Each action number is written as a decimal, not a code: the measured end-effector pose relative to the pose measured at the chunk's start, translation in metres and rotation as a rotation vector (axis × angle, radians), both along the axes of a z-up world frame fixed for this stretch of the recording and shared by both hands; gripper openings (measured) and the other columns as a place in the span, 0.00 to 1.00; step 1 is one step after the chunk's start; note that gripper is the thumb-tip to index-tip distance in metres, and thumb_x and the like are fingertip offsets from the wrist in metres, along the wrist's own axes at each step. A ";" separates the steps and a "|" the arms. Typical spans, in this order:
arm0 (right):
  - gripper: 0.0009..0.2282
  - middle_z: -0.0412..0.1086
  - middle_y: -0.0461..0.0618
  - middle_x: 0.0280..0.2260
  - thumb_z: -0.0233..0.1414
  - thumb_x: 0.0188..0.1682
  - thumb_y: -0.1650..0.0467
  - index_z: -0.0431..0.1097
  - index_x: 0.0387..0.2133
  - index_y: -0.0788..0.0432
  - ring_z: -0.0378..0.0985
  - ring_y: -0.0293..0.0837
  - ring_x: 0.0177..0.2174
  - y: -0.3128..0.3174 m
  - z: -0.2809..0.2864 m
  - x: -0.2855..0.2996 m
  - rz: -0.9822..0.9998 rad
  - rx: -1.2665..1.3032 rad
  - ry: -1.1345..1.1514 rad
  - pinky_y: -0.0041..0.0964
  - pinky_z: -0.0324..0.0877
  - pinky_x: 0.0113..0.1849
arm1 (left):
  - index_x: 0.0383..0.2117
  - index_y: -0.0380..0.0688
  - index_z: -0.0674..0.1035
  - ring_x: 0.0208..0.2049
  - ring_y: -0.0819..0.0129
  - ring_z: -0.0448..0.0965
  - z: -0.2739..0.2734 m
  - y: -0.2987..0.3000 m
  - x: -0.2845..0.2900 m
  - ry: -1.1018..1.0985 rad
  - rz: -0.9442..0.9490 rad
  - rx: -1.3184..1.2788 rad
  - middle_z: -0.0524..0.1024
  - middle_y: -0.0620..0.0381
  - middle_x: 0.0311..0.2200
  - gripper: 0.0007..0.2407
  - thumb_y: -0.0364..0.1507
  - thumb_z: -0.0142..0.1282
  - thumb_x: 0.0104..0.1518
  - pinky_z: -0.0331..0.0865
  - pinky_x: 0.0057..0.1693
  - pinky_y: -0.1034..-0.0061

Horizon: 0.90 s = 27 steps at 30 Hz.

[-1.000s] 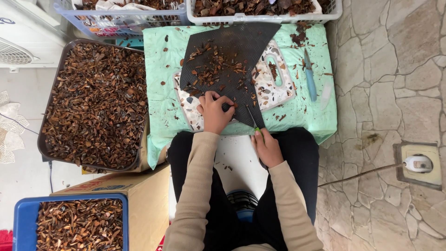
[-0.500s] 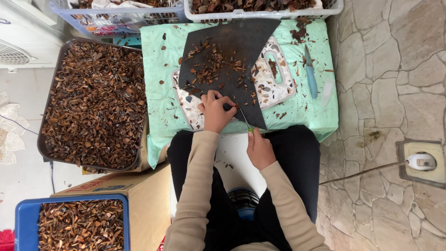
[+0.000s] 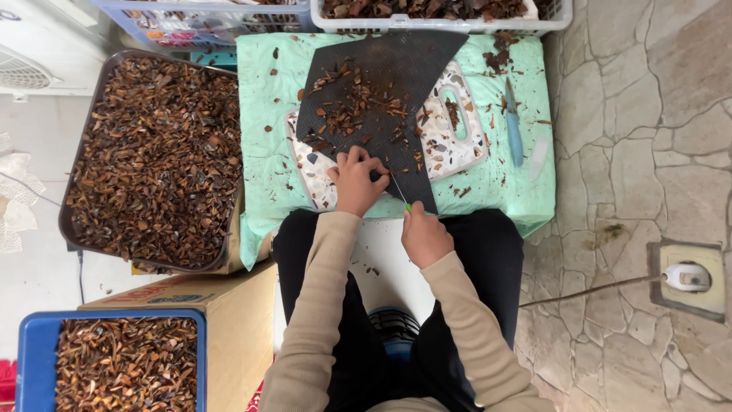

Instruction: The person is using a knife to cut and scrape pieces of bark into smaller fragments over a workspace.

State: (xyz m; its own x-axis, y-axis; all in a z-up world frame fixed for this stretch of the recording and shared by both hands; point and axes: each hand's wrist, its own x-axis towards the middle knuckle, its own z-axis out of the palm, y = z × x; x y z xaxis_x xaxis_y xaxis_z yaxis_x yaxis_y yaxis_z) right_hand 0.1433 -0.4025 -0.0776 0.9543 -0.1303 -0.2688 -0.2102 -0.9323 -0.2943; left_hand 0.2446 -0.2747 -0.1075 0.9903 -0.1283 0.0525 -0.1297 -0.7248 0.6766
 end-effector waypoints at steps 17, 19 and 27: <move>0.17 0.68 0.63 0.18 0.31 0.51 0.62 0.61 0.32 0.63 0.73 0.55 0.17 -0.028 0.009 0.008 0.066 0.210 0.122 0.40 0.66 0.14 | 0.14 0.52 0.73 0.35 0.64 0.57 0.011 0.000 -0.001 0.006 0.002 -0.035 0.58 0.63 0.29 0.05 0.31 0.57 0.42 0.50 0.44 0.61; 0.16 0.68 0.61 0.18 0.31 0.51 0.62 0.61 0.31 0.62 0.73 0.54 0.17 -0.030 0.013 0.013 0.071 0.190 0.152 0.39 0.66 0.13 | 0.14 0.52 0.72 0.34 0.64 0.57 0.011 0.000 -0.001 -0.006 -0.002 -0.046 0.57 0.63 0.28 0.05 0.30 0.57 0.42 0.50 0.44 0.63; 0.17 0.67 0.62 0.19 0.30 0.51 0.63 0.61 0.31 0.65 0.73 0.53 0.18 -0.025 0.001 0.014 0.072 0.177 0.188 0.38 0.67 0.15 | 0.13 0.51 0.72 0.35 0.63 0.57 0.012 0.000 -0.002 -0.001 -0.002 -0.048 0.57 0.63 0.29 0.06 0.31 0.57 0.41 0.50 0.44 0.60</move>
